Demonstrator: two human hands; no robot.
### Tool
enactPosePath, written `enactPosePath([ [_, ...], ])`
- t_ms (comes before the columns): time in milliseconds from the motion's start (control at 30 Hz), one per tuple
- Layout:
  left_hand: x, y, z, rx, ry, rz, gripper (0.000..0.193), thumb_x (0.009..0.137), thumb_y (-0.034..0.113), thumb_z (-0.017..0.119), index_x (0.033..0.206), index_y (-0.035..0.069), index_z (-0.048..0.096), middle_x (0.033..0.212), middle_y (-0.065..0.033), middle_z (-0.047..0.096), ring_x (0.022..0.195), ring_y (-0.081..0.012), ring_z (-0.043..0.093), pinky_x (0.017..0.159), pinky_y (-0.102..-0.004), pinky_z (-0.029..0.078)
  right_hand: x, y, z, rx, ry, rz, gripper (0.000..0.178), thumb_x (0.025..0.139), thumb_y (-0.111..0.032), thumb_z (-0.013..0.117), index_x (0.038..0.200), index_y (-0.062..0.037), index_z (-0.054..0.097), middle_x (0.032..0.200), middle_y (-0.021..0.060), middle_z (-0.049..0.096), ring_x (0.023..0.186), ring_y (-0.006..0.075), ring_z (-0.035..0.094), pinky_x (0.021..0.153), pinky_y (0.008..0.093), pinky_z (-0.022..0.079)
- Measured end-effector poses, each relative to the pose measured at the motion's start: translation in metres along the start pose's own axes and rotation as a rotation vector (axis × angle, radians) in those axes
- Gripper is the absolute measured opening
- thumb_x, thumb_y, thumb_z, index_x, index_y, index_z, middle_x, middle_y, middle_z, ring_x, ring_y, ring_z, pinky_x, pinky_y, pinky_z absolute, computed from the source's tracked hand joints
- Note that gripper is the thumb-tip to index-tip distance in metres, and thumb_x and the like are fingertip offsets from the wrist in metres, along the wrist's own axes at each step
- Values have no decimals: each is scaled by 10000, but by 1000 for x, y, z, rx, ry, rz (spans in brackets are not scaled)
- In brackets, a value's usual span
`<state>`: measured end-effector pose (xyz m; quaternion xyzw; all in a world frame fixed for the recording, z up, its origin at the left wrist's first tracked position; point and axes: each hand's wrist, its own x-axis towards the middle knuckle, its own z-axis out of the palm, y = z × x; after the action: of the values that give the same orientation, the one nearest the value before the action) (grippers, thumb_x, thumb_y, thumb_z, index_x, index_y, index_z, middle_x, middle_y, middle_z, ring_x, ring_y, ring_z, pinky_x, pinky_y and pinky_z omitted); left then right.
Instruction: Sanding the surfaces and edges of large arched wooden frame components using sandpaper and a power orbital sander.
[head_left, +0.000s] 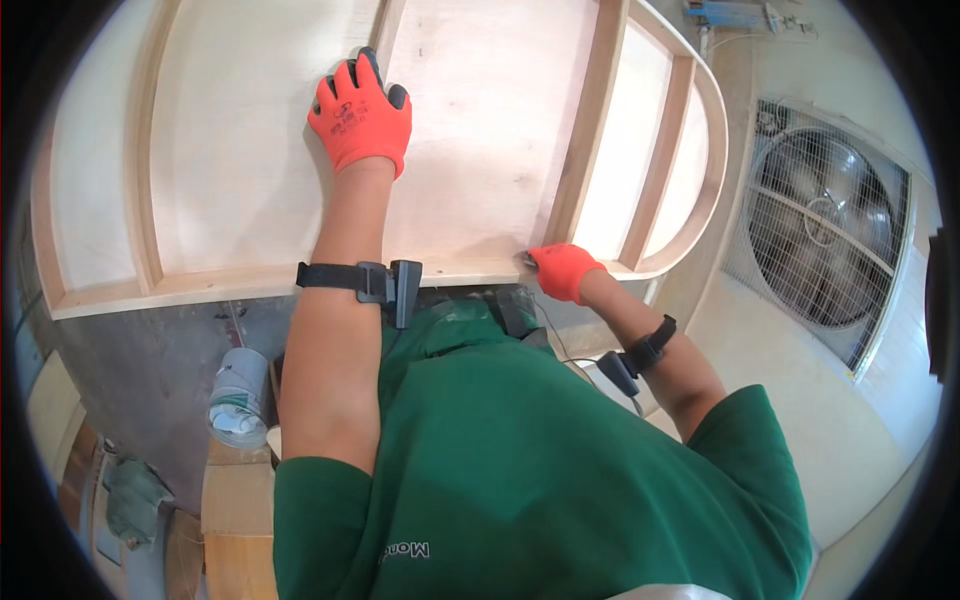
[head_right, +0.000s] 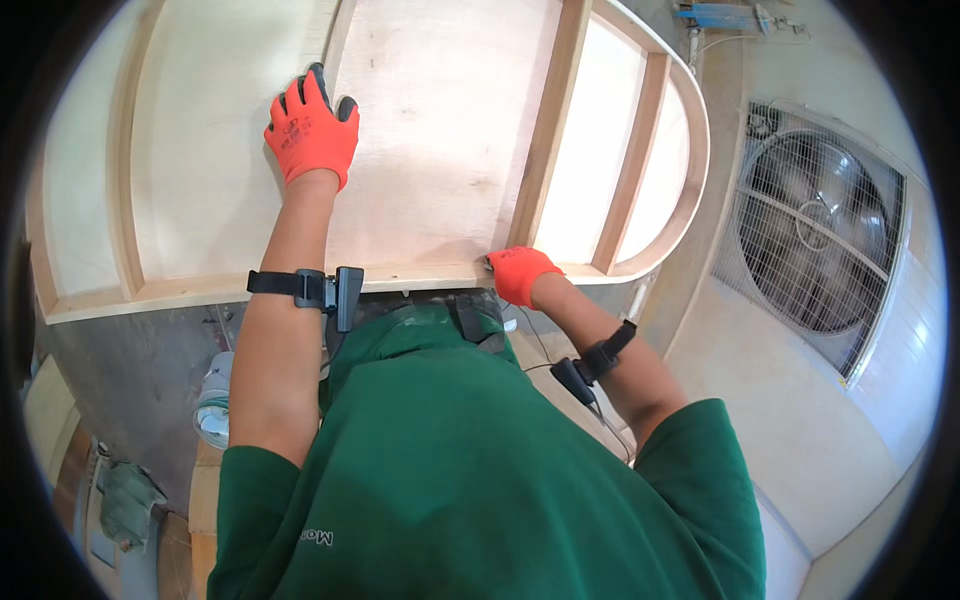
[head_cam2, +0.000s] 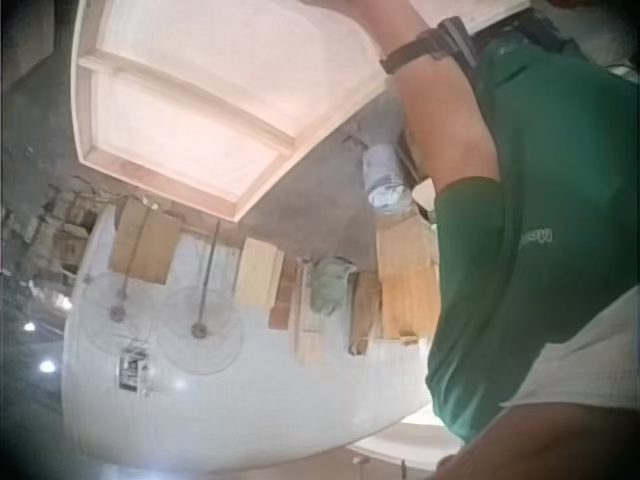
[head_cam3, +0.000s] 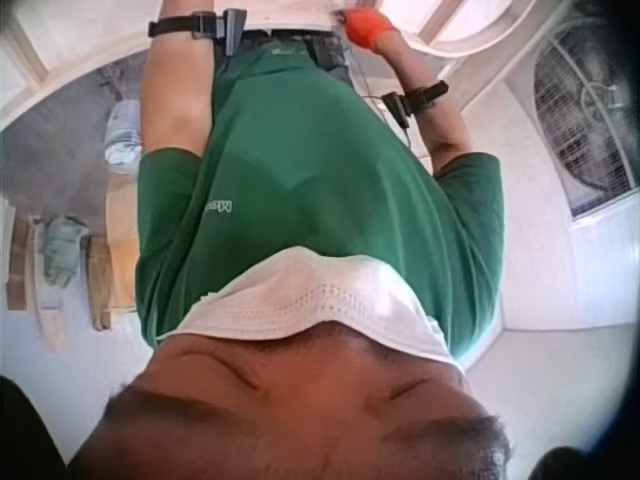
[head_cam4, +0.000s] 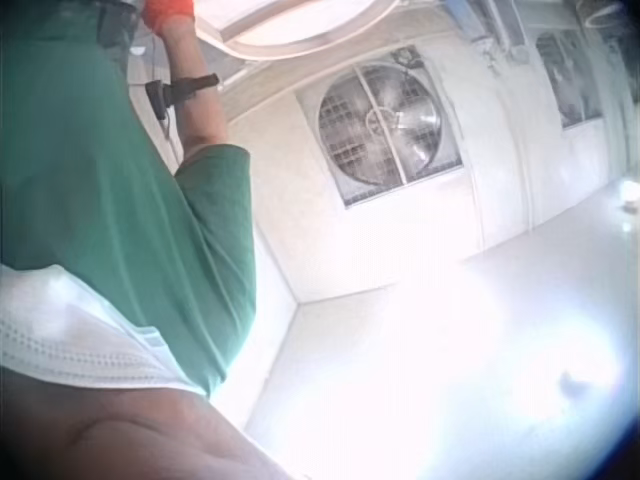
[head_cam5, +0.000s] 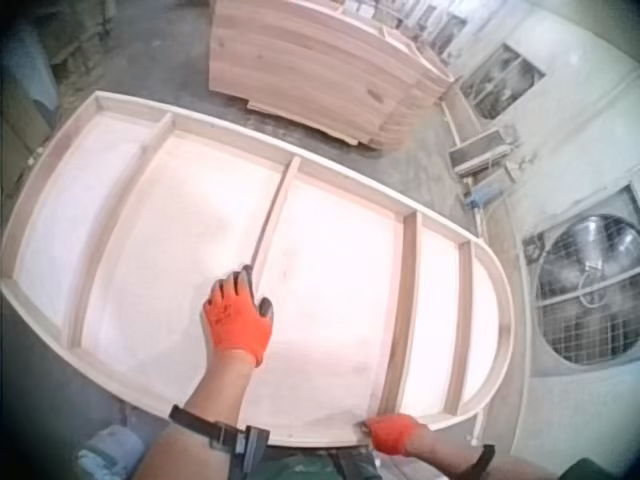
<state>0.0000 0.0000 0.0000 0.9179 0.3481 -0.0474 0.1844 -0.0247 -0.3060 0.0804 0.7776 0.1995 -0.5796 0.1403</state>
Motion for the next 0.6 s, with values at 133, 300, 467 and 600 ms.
enactPosePath([
  [133,13,3,-6,1,25,26,660,906,438,598,1471,177,378,1494,-52,384,1394,-269,315,1097,-508,308,-4,8,-7,-109,32,-56,408,869,-118,489,1265,-76,581,1250,164,631,1177,328,583,977,414,472],
  [300,11,-5,1,7,62,23,638,908,427,595,1451,158,398,1477,-46,402,1382,-279,326,1094,-509,315,15,-14,-13,-98,62,-66,403,863,-95,471,1251,-60,578,1250,166,629,1173,324,585,977,408,472],
  [467,12,2,-3,-4,60,18,636,905,428,603,1453,175,403,1475,-41,408,1384,-283,326,1094,-509,317,-8,7,-7,-184,-28,-72,449,872,-90,442,1308,-46,542,1322,174,586,1227,332,546,1038,400,429],
  [600,8,-1,2,-6,104,19,613,905,421,609,1441,193,419,1455,-39,430,1373,-279,343,1090,-514,322,6,2,4,-141,33,-66,420,873,-108,476,1283,-55,551,1330,151,580,1228,312,552,1006,384,458],
])
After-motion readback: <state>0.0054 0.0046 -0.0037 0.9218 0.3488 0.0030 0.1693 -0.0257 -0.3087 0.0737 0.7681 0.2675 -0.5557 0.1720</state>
